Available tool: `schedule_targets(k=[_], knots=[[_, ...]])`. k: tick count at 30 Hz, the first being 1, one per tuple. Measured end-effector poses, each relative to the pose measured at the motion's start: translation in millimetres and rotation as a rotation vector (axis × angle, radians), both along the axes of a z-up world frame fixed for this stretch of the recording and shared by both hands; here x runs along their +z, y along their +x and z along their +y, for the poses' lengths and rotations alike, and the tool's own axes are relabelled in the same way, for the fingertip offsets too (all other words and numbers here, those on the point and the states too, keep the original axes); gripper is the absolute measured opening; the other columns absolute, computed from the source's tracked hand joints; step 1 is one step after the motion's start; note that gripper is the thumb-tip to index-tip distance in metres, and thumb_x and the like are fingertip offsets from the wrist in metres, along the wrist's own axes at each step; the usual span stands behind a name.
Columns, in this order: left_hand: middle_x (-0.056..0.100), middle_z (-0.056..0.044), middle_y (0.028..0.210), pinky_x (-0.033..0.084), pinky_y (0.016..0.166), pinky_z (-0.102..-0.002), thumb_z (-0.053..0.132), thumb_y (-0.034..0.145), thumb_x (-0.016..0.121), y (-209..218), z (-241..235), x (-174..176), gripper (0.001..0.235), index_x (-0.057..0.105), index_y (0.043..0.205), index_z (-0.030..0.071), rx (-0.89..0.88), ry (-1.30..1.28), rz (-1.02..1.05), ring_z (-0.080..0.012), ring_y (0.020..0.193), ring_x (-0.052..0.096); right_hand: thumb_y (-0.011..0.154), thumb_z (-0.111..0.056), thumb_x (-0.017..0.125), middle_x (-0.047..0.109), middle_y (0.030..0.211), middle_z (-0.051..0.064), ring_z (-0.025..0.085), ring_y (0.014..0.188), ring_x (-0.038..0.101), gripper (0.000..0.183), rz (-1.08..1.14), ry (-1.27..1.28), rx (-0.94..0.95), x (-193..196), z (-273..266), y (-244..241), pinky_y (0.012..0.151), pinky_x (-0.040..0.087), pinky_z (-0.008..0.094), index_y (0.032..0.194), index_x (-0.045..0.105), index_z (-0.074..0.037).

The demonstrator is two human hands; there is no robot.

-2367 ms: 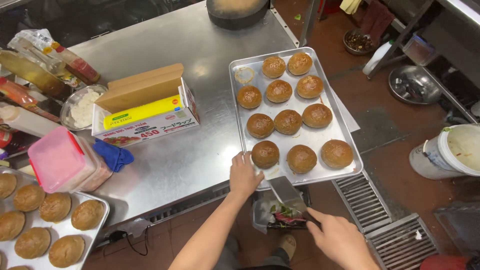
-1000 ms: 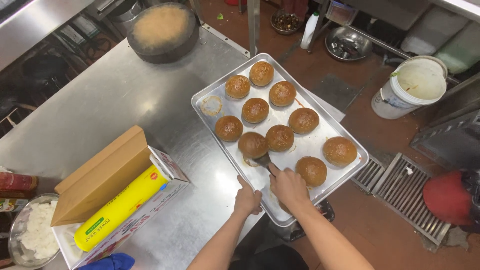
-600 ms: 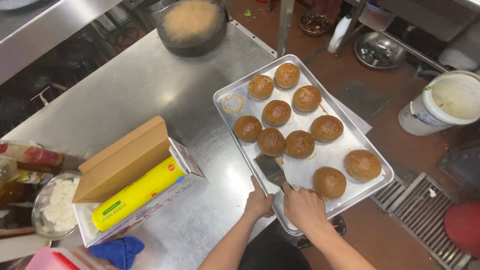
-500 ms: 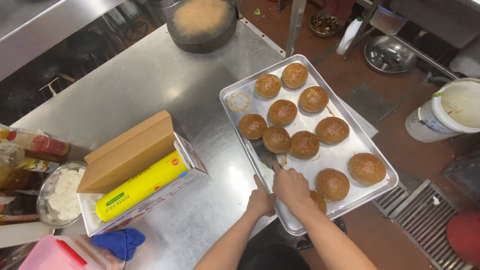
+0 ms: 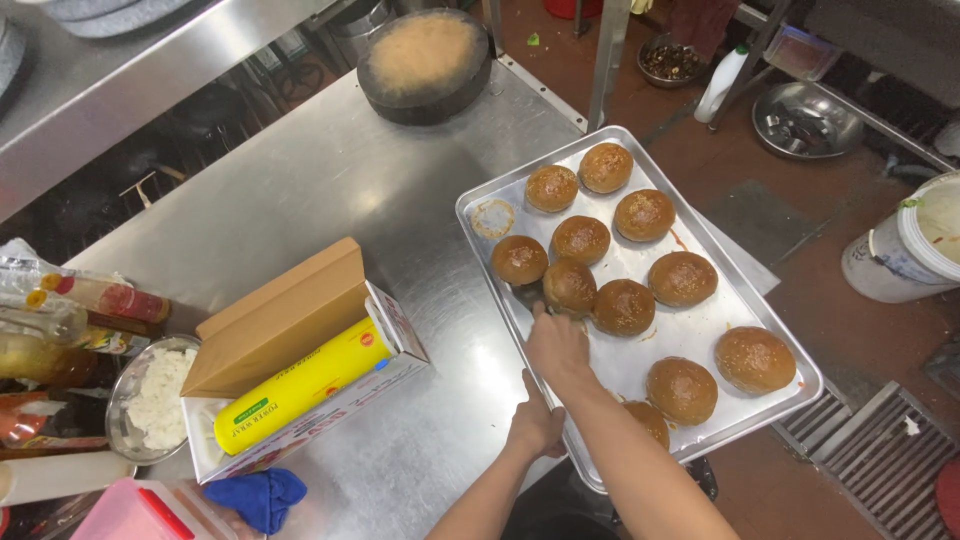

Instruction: Packing and wrapping burger buns from a tray into a box

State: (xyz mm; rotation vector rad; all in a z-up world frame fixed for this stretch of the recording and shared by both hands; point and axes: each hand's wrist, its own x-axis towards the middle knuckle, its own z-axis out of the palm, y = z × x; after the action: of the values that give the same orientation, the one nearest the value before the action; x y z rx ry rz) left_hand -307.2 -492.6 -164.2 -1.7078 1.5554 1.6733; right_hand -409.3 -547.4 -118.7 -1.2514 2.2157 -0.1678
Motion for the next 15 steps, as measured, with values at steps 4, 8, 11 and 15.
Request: schedule_targets(k=[4, 8, 11, 15], knots=[[0.064, -0.013, 0.100, 0.060, 0.052, -0.037, 0.026, 0.102, 0.055, -5, -1, -3, 0.105, -0.033, 0.159, 0.031, 0.078, 0.066, -0.015, -0.0277, 0.060, 0.066, 0.096, -0.002, 0.046, 0.071, 0.103, 0.020, 0.043, 0.098, 0.070, 0.041, -0.029, -0.010, 0.008, 4, -41, 3, 0.073, 0.059, 0.053, 0.135, 0.053, -0.009], [0.067, -0.019, 0.087, 0.060, 0.054, -0.037, 0.023, 0.098, 0.049, 0, -2, 6, 0.097, -0.028, 0.158, 0.030, 0.057, 0.046, 0.016, -0.0293, 0.054, 0.066, 0.085, 0.002, 0.054, 0.072, 0.096, 0.022, 0.046, 0.090, 0.070, 0.045, -0.035, -0.043, -0.007, 8, 10, 5, 0.069, 0.057, 0.055, 0.129, 0.056, -0.007], [0.068, -0.028, 0.097, 0.060, 0.066, -0.045, 0.021, 0.097, 0.055, 13, 5, -3, 0.095, -0.018, 0.158, 0.014, -0.035, -0.043, 0.061, -0.0374, 0.071, 0.069, 0.096, -0.035, 0.063, 0.066, 0.117, 0.024, 0.049, 0.107, 0.065, 0.066, -0.128, 0.114, -0.033, 46, 70, 9, 0.086, 0.055, 0.056, 0.154, 0.039, -0.014], [0.072, -0.033, 0.103, 0.061, 0.076, -0.051, 0.016, 0.096, 0.059, 17, -4, -44, 0.067, 0.019, 0.145, -0.007, -0.180, -0.274, 0.177, -0.0432, 0.091, 0.075, 0.100, -0.026, 0.047, 0.066, 0.119, 0.037, 0.056, 0.113, 0.065, 0.054, -0.395, 0.018, -0.125, 93, 122, 6, 0.087, 0.056, 0.063, 0.147, 0.055, -0.003]])
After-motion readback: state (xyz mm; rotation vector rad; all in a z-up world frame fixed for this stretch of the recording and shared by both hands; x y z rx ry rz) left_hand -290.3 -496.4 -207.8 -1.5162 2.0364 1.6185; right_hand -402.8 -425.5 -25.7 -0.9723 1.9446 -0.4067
